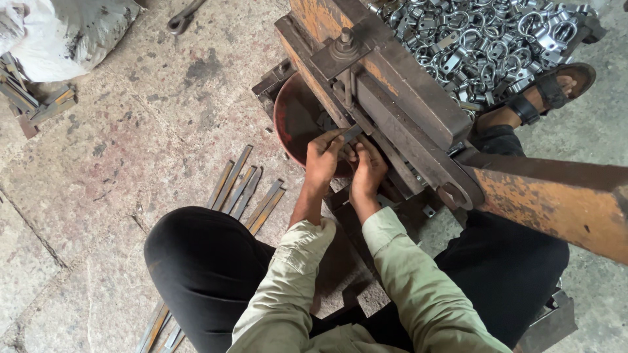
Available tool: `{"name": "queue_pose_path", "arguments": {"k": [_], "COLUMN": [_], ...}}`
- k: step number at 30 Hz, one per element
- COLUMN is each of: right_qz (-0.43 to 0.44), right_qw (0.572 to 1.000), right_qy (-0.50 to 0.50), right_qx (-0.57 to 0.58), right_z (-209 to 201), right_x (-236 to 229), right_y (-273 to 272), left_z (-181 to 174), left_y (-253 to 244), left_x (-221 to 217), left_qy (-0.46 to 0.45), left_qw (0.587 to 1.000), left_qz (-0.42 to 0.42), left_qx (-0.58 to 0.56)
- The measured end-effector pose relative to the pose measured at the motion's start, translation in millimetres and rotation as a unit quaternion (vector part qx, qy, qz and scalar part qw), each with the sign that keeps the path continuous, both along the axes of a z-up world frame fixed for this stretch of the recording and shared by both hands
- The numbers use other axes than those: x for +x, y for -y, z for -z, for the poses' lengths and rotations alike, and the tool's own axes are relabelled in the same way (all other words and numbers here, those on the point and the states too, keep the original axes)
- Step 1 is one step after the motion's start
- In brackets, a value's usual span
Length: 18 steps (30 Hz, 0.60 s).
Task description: The person sits on the floor and operates a manual metal press to cut flat metal bars. They repeatedly pick up a bar, insert it into the press, and pull a lever to cut a small piece, which falls into a container below. The person handles the metal bars by hand and uses the lever to actuate the cutting mechanism.
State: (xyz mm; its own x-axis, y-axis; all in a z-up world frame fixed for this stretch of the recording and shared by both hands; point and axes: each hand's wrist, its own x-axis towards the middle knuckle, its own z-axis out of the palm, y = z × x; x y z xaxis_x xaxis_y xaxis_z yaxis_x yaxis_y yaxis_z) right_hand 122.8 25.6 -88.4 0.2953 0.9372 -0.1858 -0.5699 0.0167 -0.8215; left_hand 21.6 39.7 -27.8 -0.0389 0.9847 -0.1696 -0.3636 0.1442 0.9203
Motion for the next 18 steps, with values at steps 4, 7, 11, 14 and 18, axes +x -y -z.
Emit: {"name": "queue_pose_path", "arguments": {"k": [4, 7, 11, 14, 18], "right_qz": [-0.002, 0.005, 0.008, -0.007, -0.034], "right_qw": [1.0, 1.0, 1.0, 0.997, 0.998], "right_qy": [-0.006, -0.014, 0.011, -0.001, 0.047], "right_qx": [0.006, 0.004, -0.016, -0.079, 0.022], "right_z": [0, -5, -18, -21, -11], "right_x": [1, -1, -1, 0, 0], "right_y": [2, 0, -2, 0, 0], "left_z": [6, 10, 18, 27, 36], "left_y": [0, 1, 2, 4, 2], "left_x": [1, 3, -2, -17, -22], "left_qy": [-0.009, -0.019, 0.021, -0.037, -0.027], "left_qw": [1.0, 1.0, 0.997, 0.997, 0.999], "left_qz": [0.001, -0.003, -0.056, 0.0, 0.023], "left_qx": [0.013, 0.025, -0.04, -0.067, -0.035]}}
